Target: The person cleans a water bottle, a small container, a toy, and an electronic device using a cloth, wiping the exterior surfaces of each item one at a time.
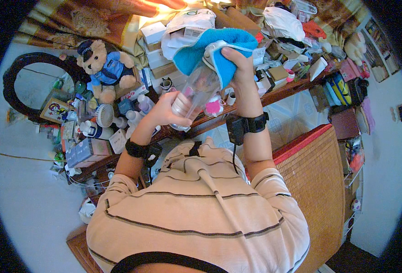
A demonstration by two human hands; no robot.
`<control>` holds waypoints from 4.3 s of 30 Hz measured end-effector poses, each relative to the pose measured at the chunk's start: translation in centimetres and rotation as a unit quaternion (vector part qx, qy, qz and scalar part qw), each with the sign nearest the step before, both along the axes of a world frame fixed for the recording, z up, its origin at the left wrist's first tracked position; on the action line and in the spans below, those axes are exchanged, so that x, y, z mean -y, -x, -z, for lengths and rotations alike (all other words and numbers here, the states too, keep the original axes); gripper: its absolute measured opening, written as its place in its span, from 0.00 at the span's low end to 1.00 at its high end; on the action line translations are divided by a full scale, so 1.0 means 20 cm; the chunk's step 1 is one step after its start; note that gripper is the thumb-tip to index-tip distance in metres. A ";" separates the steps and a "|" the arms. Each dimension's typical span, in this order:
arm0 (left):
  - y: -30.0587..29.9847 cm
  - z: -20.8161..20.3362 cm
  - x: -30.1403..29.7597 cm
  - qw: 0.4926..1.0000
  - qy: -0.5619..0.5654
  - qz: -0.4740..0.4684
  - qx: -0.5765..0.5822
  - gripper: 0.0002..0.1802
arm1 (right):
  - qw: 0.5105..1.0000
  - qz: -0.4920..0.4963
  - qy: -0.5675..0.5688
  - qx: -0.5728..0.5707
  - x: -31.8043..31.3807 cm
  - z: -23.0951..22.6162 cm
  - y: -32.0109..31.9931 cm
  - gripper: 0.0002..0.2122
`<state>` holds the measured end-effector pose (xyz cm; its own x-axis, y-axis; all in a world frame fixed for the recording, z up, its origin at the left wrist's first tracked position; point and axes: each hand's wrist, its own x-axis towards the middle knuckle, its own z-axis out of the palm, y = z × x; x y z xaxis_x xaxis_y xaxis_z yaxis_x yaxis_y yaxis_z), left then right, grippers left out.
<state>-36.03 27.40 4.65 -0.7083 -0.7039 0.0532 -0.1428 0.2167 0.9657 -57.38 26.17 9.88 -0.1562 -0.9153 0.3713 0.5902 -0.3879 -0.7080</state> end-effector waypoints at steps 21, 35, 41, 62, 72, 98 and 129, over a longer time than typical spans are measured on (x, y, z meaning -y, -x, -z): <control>-0.12 0.04 0.11 0.988 -0.093 0.101 -0.065 0.29 | 0.986 0.108 0.018 -0.123 -0.07 -0.07 -0.18 0.14; -0.13 -0.01 0.04 0.906 0.285 -0.249 0.189 0.36 | 0.863 0.303 0.143 -0.378 0.07 -0.01 -0.22 0.10; -0.11 0.01 0.00 0.888 0.307 -0.281 0.196 0.37 | 0.943 0.246 0.023 -0.221 0.07 0.00 -0.22 0.04; -0.24 0.13 -0.11 0.977 0.127 -0.170 -0.009 0.36 | 0.986 -0.062 -0.126 0.088 0.02 0.01 -0.26 0.12; -0.40 0.09 -0.23 0.963 0.065 -0.250 -0.069 0.38 | 0.985 -0.132 -0.087 0.073 0.05 0.09 -0.63 0.15; -0.92 -0.23 0.12 0.996 -0.025 -0.087 0.021 0.17 | 0.940 -0.169 -0.017 -0.295 0.03 0.14 -0.89 0.33; -1.65 -0.94 0.35 0.744 0.364 -0.555 0.070 0.22 | 0.865 -0.119 -0.174 -0.456 0.19 0.26 -0.73 0.11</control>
<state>-2.98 20.31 23.43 0.2544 -0.6799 0.6878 -0.7134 0.3482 0.6081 -42.77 22.38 4.61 0.2645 -0.9622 -0.0646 -0.2407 -0.0010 -0.9706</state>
